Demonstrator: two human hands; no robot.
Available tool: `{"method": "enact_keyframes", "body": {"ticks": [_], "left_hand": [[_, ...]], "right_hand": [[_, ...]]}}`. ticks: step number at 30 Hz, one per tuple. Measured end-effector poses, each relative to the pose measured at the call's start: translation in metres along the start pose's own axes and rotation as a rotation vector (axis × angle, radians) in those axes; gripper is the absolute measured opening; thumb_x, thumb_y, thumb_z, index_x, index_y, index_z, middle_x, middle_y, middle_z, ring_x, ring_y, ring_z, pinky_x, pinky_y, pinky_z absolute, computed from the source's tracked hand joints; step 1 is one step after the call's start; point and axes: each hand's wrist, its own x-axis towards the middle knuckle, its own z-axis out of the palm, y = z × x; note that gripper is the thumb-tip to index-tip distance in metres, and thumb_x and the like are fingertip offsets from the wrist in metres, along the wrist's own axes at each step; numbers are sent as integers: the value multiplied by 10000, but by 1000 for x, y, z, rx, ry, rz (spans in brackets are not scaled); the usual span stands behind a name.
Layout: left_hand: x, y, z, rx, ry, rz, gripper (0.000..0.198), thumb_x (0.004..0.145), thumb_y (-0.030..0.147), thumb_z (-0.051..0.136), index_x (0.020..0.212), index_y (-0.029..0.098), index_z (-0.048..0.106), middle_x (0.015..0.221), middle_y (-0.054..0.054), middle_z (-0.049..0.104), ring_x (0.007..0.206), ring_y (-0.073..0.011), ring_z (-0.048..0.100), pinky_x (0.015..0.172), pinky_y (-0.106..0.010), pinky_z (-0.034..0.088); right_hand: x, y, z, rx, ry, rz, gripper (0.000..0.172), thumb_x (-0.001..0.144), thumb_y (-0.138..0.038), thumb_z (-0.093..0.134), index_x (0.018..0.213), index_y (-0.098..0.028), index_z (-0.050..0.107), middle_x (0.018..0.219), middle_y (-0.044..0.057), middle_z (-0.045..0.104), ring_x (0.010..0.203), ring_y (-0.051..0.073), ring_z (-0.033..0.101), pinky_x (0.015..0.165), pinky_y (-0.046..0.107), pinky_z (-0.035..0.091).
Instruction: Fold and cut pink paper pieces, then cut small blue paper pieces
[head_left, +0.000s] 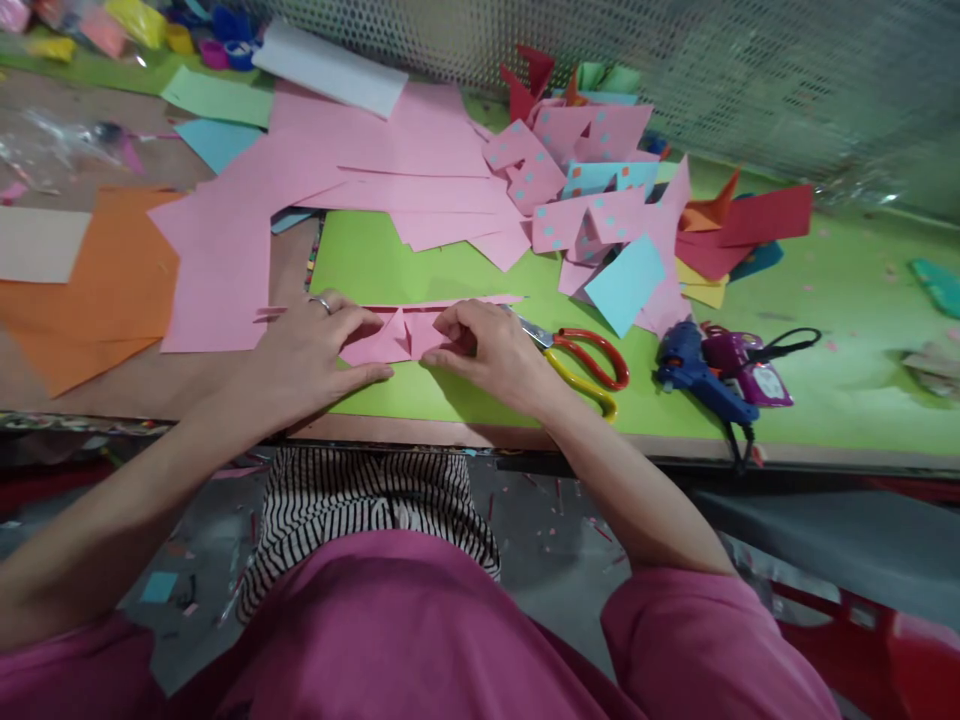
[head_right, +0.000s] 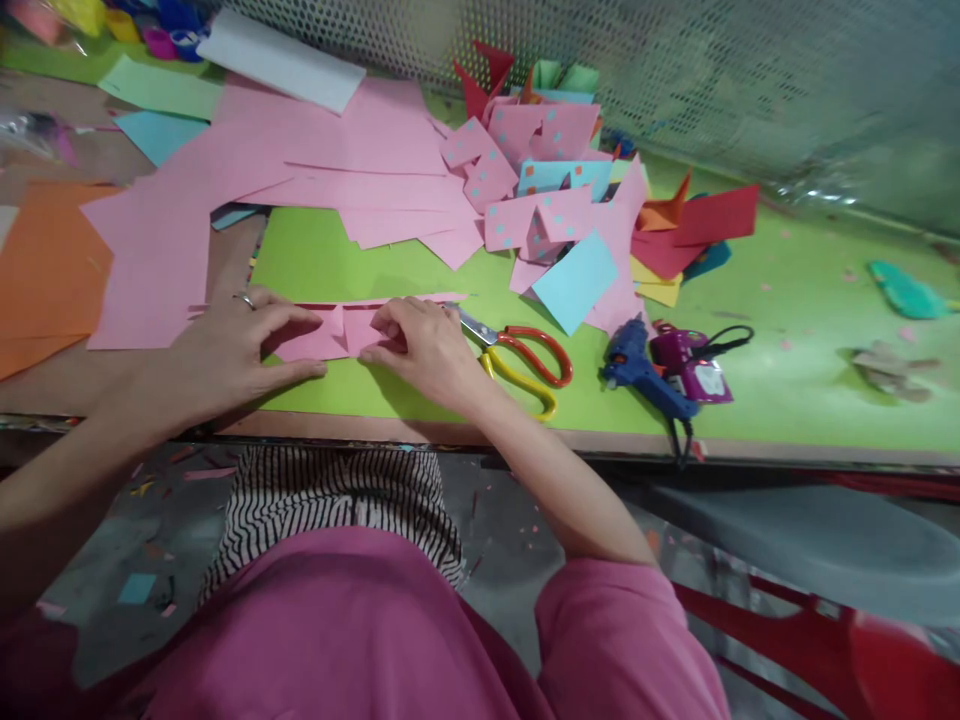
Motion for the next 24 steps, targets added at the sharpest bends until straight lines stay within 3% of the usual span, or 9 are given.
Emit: {"method": "enact_keyframes", "body": {"ticks": [5,8,12,16,20,24], "left_hand": [[2,4,-3,-90,-58,-105,420,887,590,632,997,188,688,1044,-103,720,1012,-304,652,959,-484,510],[3,4,-2,-136,-60,-78,403,913,603,571,906,208,652,937,-87,727,918,-276,657,864,-439,520],[2,4,0,-164,-32,-22,352,921,535,546,987,207,656,959,-81,753,861,-243,666,757,-366,516],[3,6,-2,-81,8,-2,301,964,448,479,948,223,679,938,-64,763,853,-234,672,775,-360,499],[2,11,-6,44,40,-43,312,1001,397,438,1002,221,696,948,-75,766,867,-259,689,800,-388,480],[1,15,-4,182,27,-70,359,1029,404,424,1143,206,702,977,-110,773,874,-295,700,739,-397,451]], "right_hand": [[0,1,2,81,19,-68,240,868,-210,729,820,-223,494,807,-11,580,757,157,475,744,314,342],[-1,2,4,112,20,-69,196,888,-186,674,822,-226,494,779,-15,573,727,151,473,716,309,355],[-2,3,6,123,108,-107,129,914,-174,607,848,-227,510,835,3,609,754,154,489,718,309,376],[-1,6,9,149,148,-134,131,935,-287,664,953,-226,550,880,10,626,780,164,501,730,315,394],[0,8,9,-21,124,-182,55,957,-273,639,951,-224,616,880,25,654,822,192,528,804,350,386],[1,8,12,-59,153,-187,144,1011,-302,564,922,-220,641,869,31,677,808,189,546,805,348,389]]}}
